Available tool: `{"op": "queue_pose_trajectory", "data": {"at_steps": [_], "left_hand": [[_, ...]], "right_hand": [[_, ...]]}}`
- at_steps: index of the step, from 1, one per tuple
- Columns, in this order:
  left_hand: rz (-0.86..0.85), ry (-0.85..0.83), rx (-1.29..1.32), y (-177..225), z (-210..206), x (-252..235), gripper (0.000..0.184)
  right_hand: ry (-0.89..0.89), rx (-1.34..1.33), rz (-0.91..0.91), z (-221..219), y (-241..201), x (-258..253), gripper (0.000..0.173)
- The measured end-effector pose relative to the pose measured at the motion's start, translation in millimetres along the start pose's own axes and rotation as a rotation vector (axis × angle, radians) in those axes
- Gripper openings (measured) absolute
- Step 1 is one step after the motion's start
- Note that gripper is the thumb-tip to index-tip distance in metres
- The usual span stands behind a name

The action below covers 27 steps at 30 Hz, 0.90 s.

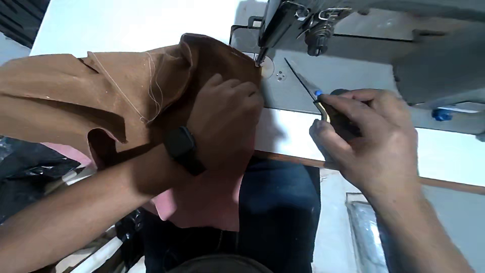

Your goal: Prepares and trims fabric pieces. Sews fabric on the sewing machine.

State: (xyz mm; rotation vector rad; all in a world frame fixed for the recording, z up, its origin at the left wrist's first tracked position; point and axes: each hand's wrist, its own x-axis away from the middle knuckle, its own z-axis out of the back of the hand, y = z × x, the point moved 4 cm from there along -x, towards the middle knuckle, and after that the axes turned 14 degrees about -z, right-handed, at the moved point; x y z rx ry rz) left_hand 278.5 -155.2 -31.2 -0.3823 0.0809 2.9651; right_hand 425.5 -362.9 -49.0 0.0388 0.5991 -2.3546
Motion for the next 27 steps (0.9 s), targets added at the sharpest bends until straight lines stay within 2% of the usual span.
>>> {"op": "queue_pose_trajectory", "data": {"at_steps": [11,14,16,19,21,22,23,25,27], "left_hand": [[0.037,-0.059,0.093,8,-3,-4,0.022],[0.016,-0.063,0.156,11,-3,1,0.028],[0.014,-0.056,0.248,13,8,8,0.031],[0.026,0.109,0.418,-2,55,28,0.028],[0.067,0.315,0.368,-36,85,44,0.024],[0.080,0.348,0.321,-58,92,53,0.029],[0.126,0.285,0.271,-83,91,64,0.042],[0.273,0.055,0.245,-122,76,87,0.067],[0.362,-0.039,0.292,-147,60,103,0.060]], "right_hand": [[0.111,-0.103,-0.040,-7,6,6,0.053],[0.319,-0.318,0.076,8,6,22,0.040],[0.377,-0.475,0.127,15,-2,52,0.033],[0.180,-0.681,0.040,-15,-22,115,0.023],[-0.044,-0.799,-0.095,-51,-33,148,0.023],[-0.136,-0.854,-0.185,-67,-38,159,0.024],[-0.209,-0.886,-0.275,-78,-43,164,0.026],[-0.299,-0.844,-0.399,-90,-56,163,0.031],[-0.302,-0.772,-0.420,-92,-72,154,0.037]]}}
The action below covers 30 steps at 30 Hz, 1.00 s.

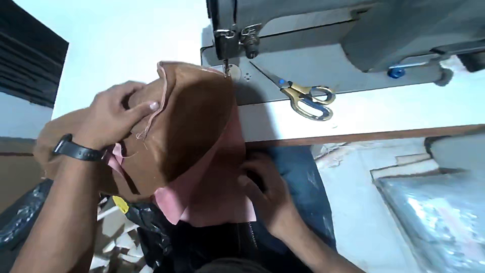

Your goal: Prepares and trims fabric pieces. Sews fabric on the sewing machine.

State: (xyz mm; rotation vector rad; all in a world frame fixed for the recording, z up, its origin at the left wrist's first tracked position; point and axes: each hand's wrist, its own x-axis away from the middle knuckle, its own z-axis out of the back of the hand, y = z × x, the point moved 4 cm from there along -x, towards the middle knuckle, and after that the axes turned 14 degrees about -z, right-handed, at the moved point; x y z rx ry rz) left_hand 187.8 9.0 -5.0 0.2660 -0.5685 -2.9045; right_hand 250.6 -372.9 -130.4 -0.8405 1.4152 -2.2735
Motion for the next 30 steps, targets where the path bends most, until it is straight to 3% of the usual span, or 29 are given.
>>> {"op": "queue_pose_trajectory", "data": {"at_steps": [3,4,7,10,11,13,15,16,18,21,24,30], "left_hand": [[-0.039,0.038,0.073,-20,1,-6,0.036],[-0.051,0.060,0.103,-24,6,-11,0.034],[-0.044,0.142,0.044,-44,27,-35,0.040],[-0.011,0.197,-0.229,-51,48,-50,0.046],[-0.030,0.218,-0.304,-37,55,-49,0.049],[-0.134,0.278,-0.332,26,54,-30,0.048],[-0.212,0.178,-0.267,97,17,8,0.051],[-0.208,0.096,-0.242,118,-8,27,0.063],[-0.186,0.038,-0.259,129,-52,57,0.073],[-0.181,0.107,-0.301,125,-80,76,0.044],[-0.174,0.175,-0.263,122,-82,83,0.014],[-0.261,0.180,-0.072,151,-58,101,0.013]], "right_hand": [[-0.028,-0.025,-0.121,-22,-15,-11,0.050],[-0.033,-0.094,-0.133,-30,-18,-12,0.045],[-0.082,-0.264,-0.005,-49,-35,-3,0.021],[-0.127,-0.273,0.091,-63,-45,16,0.020],[-0.127,-0.293,0.075,-65,-43,17,0.024],[-0.080,-0.408,0.008,-62,-36,18,0.035],[-0.034,-0.573,-0.038,-52,-30,15,0.049],[-0.023,-0.617,-0.057,-47,-28,11,0.054],[-0.037,-0.647,-0.115,-42,-24,7,0.060],[-0.082,-0.571,-0.142,-44,-21,7,0.044],[-0.092,-0.479,-0.096,-47,-22,9,0.017],[-0.096,-0.487,-0.061,-51,-20,6,0.014]]}}
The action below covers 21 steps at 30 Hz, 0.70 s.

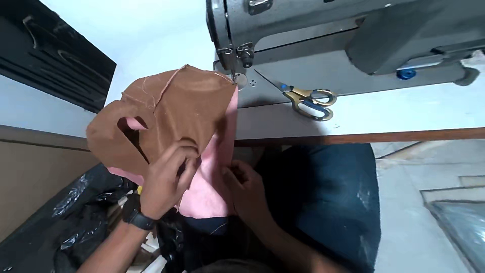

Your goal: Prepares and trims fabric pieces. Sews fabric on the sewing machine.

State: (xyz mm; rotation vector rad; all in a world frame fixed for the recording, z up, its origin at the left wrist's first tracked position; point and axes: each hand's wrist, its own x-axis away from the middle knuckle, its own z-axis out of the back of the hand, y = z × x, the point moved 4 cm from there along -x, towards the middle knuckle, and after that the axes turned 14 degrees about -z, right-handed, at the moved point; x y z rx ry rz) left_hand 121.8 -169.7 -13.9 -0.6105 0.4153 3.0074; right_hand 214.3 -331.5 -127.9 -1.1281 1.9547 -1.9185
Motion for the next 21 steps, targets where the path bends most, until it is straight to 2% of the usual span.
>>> {"op": "queue_pose_trajectory", "data": {"at_steps": [8,12,17,21], "left_hand": [[0.100,-0.050,0.058,56,8,-7,0.013],[0.101,-0.088,0.120,64,-9,-4,0.007],[0.129,-0.063,0.178,68,-20,7,0.005],[0.113,-0.089,0.213,69,-25,13,0.004]], "right_hand": [[-0.063,0.076,0.056,-1,-13,1,0.011],[-0.131,-0.002,0.070,4,-16,-1,0.014],[-0.161,-0.123,0.089,9,-12,7,0.036],[-0.134,-0.093,-0.014,4,-15,4,0.030]]}}
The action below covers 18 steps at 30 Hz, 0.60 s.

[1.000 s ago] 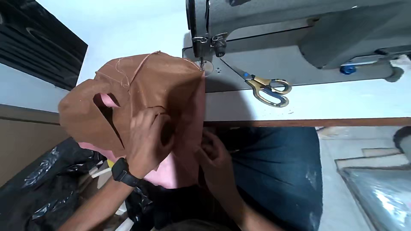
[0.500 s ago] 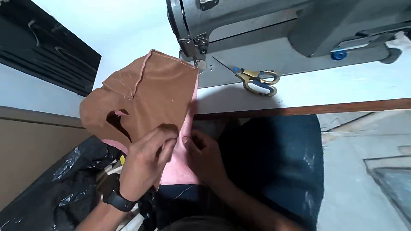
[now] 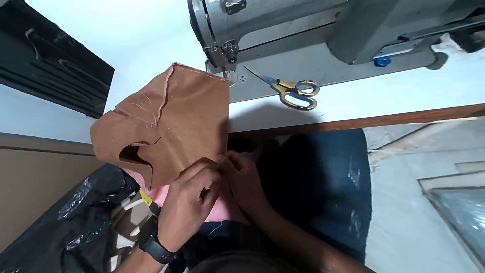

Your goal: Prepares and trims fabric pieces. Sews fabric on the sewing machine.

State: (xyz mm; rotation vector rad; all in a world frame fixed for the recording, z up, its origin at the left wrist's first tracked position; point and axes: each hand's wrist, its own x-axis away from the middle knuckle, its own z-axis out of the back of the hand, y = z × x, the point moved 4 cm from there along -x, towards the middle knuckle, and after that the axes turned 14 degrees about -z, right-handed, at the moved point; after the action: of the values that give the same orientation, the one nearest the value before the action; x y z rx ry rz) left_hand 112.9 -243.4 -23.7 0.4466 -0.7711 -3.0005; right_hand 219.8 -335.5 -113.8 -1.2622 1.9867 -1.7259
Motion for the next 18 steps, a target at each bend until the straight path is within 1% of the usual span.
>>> {"op": "queue_pose_trajectory", "data": {"at_steps": [3,5,8,9,11,12,13,14,15,16,17,18], "left_hand": [[-0.041,-0.141,0.024,-8,6,-6,0.013],[-0.068,-0.196,0.044,-15,24,-24,0.020],[-0.164,-0.085,-0.086,-29,54,-82,0.020],[-0.224,-0.061,-0.135,-37,57,-106,0.024],[-0.404,-0.038,-0.184,-67,53,-154,0.027],[-0.461,-0.043,-0.229,-88,49,-173,0.028],[-0.441,-0.069,-0.311,-112,49,-187,0.033],[-0.341,-0.108,-0.405,-136,53,-197,0.039],[-0.198,-0.164,-0.447,-159,60,-204,0.044],[-0.074,-0.208,-0.440,-180,67,-208,0.046],[0.005,-0.251,-0.401,-197,72,-209,0.044],[0.034,-0.305,-0.328,-209,75,-210,0.043]], "right_hand": [[0.013,0.018,-0.067,2,5,-4,0.029],[0.030,0.050,-0.095,3,11,-6,0.028],[0.048,0.091,-0.129,4,19,-8,0.026],[0.054,0.092,-0.134,4,19,-8,0.024],[0.076,0.109,-0.115,5,16,-6,0.023],[0.082,0.119,-0.087,6,14,-4,0.023],[0.088,0.134,-0.070,8,12,-1,0.022],[0.095,0.146,-0.068,10,9,0,0.021],[0.095,0.146,-0.091,11,8,0,0.021],[0.092,0.138,-0.139,12,8,1,0.021],[0.092,0.124,-0.196,12,9,1,0.021],[0.097,0.103,-0.241,11,11,1,0.020]]}}
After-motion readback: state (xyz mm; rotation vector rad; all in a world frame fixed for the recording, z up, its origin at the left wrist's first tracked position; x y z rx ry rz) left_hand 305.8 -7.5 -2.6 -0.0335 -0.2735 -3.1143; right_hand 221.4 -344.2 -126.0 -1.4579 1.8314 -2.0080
